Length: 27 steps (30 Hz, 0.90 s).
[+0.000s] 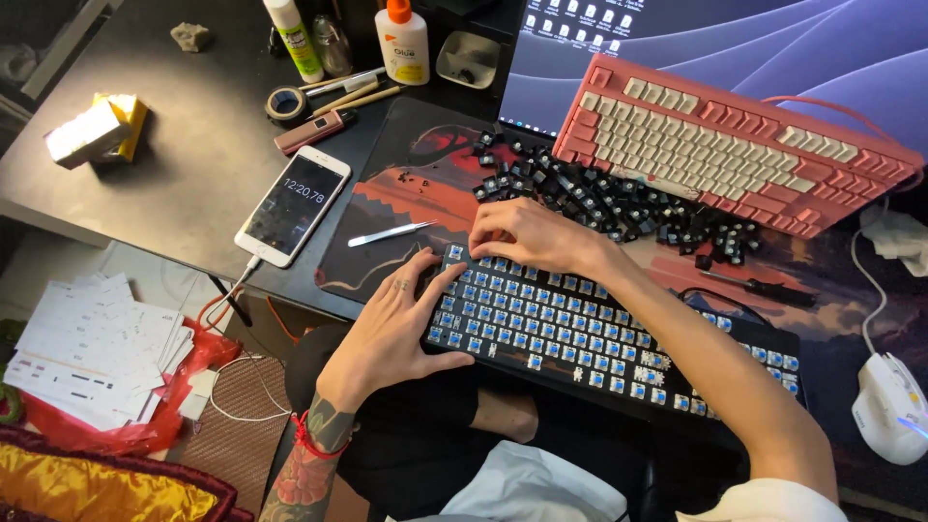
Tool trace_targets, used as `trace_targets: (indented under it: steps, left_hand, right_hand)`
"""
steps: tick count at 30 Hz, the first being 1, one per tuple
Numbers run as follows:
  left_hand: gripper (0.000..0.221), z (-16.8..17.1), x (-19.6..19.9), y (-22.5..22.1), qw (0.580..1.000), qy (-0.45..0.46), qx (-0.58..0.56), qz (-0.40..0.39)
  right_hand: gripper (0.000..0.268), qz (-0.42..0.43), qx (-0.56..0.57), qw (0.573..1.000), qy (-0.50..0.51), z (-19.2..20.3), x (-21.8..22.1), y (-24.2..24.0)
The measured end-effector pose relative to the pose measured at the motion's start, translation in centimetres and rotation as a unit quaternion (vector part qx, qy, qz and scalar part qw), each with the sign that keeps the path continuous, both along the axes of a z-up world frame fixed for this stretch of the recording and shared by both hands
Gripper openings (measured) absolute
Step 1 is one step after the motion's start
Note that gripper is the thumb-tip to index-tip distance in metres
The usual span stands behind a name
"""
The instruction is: Dusting a keyboard and removing mechanical switches using a switch puller tool.
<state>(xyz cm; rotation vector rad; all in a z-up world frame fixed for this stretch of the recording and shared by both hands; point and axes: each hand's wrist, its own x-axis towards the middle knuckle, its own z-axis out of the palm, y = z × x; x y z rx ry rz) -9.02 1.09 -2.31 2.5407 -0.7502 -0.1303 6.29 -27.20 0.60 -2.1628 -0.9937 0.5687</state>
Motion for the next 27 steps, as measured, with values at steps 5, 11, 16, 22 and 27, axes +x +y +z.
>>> trace_targets:
  steps: [5,11,16,22,27]
  left_hand:
    - [0.134,-0.1,0.0,0.0,1.0,0.008,0.005,0.007]
    - [0.134,-0.5,0.0,-0.1,1.0,0.002,0.006,0.006]
    - [0.134,-0.2,0.0,-0.2,1.0,0.004,0.001,0.008]
    - [0.135,-0.1,0.1,-0.2,1.0,0.009,0.006,0.006]
    - [0.135,0.2,0.1,-0.2,1.0,0.017,0.012,0.006]
  right_hand:
    - [0.013,0.018,-0.043,0.998,-0.032,1.5,-0.1,0.9]
    - [0.013,0.044,-0.113,0.987,-0.102,2.6,-0.4,2.0]
    - [0.013,0.02,-0.106,0.992,-0.059,3.0,-0.3,1.9]
    - [0.008,-0.02,-0.109,0.994,-0.013,3.5,-0.6,2.1]
    - [0.008,-0.035,-0.078,0.996,-0.004,2.9,-0.7,1.8]
